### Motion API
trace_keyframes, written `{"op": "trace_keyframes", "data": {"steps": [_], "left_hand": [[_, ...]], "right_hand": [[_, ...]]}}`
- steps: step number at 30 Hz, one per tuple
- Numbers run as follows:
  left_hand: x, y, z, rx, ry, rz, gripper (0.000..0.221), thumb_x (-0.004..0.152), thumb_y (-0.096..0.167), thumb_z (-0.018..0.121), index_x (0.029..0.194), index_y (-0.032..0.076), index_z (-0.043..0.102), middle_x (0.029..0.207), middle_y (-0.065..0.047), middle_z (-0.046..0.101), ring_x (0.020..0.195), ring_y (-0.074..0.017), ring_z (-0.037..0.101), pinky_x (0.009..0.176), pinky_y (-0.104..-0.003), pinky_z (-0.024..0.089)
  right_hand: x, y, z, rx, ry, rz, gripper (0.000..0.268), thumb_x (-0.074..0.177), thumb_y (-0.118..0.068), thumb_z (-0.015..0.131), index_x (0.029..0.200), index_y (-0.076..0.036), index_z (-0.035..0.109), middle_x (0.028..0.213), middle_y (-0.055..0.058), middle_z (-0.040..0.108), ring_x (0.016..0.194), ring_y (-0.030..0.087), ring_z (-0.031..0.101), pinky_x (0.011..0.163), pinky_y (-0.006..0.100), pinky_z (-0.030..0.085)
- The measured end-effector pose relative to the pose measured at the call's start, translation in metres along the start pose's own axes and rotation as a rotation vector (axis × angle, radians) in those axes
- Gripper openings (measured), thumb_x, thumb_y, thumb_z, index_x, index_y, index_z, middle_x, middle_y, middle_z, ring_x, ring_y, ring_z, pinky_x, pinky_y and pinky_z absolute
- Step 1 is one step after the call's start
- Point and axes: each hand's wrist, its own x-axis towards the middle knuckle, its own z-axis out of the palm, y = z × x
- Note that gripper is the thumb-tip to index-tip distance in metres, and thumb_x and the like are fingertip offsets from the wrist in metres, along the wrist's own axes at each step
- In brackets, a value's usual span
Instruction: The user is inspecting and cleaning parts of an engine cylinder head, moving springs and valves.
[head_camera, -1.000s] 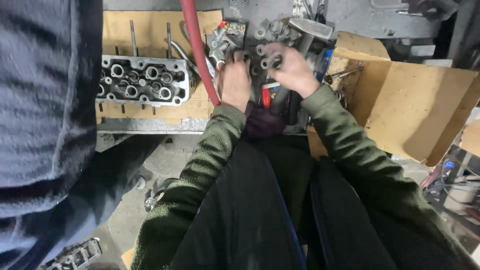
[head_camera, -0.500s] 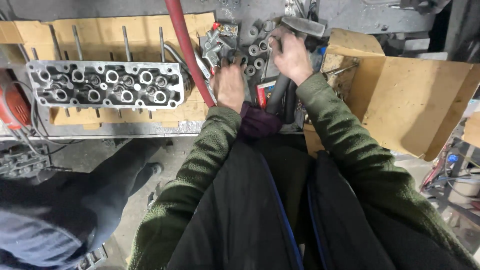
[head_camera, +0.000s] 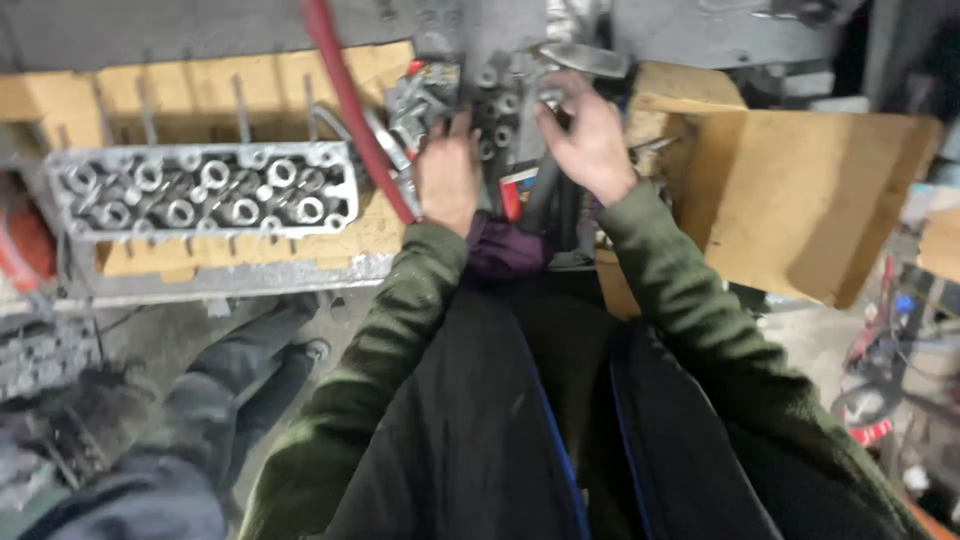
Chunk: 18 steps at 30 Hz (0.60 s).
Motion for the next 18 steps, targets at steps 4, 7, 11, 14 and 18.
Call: {"op": "trace_keyframes", "data": {"steps": [4,7,11,14,18], "left_hand": [[-0.009,0.030,-0.007,-0.037,0.130,0.191,0.030,0.096,0.025,0.067,0.122,0.012,0.069,0.110,-0.018,0.069,0.078,-0.0347,0.070,0.061,-0.043,0.057],[-0.030,0.059,-0.012,-0.051,0.074,0.309,0.022,0.101,0.032,0.066,0.115,0.015,0.069,0.107,-0.012,0.069,0.083,-0.0340,0.071,0.066,-0.044,0.058],[-0.054,0.094,-0.005,-0.205,-0.146,0.545,0.029,0.100,0.035,0.066,0.122,0.016,0.069,0.110,-0.012,0.070,0.071,-0.0348,0.069,0.056,-0.044,0.055],[-0.069,0.090,0.014,-0.157,-0.314,0.653,0.038,0.098,0.041,0.065,0.127,0.017,0.068,0.109,-0.015,0.070,0.064,-0.0346,0.068,0.052,-0.045,0.053],[-0.076,0.077,0.029,-0.083,-0.259,0.675,0.043,0.097,0.050,0.064,0.131,0.023,0.066,0.101,-0.014,0.072,0.069,-0.0336,0.070,0.055,-0.045,0.054]], "right_hand": [[-0.062,0.039,-0.088,0.246,0.256,0.076,0.019,0.109,-0.015,0.068,0.124,-0.003,0.065,0.102,0.010,0.070,0.084,0.020,0.065,0.070,0.035,0.052],[-0.110,0.069,-0.130,0.511,0.388,0.553,0.018,0.114,-0.016,0.066,0.128,-0.004,0.068,0.087,0.003,0.059,0.070,0.009,0.054,0.058,0.026,0.042],[-0.141,0.085,-0.132,0.286,0.151,0.422,0.031,0.101,-0.011,0.067,0.131,-0.003,0.066,0.100,0.011,0.071,0.085,0.021,0.067,0.072,0.033,0.054],[-0.149,0.102,-0.093,-0.104,0.002,0.270,0.043,0.092,-0.013,0.075,0.133,-0.002,0.065,0.107,0.024,0.071,0.095,0.038,0.069,0.082,0.044,0.056],[-0.137,0.109,-0.058,-0.348,-0.082,0.240,0.056,0.083,-0.013,0.077,0.137,-0.006,0.063,0.106,0.033,0.066,0.093,0.048,0.066,0.083,0.052,0.055]]}}
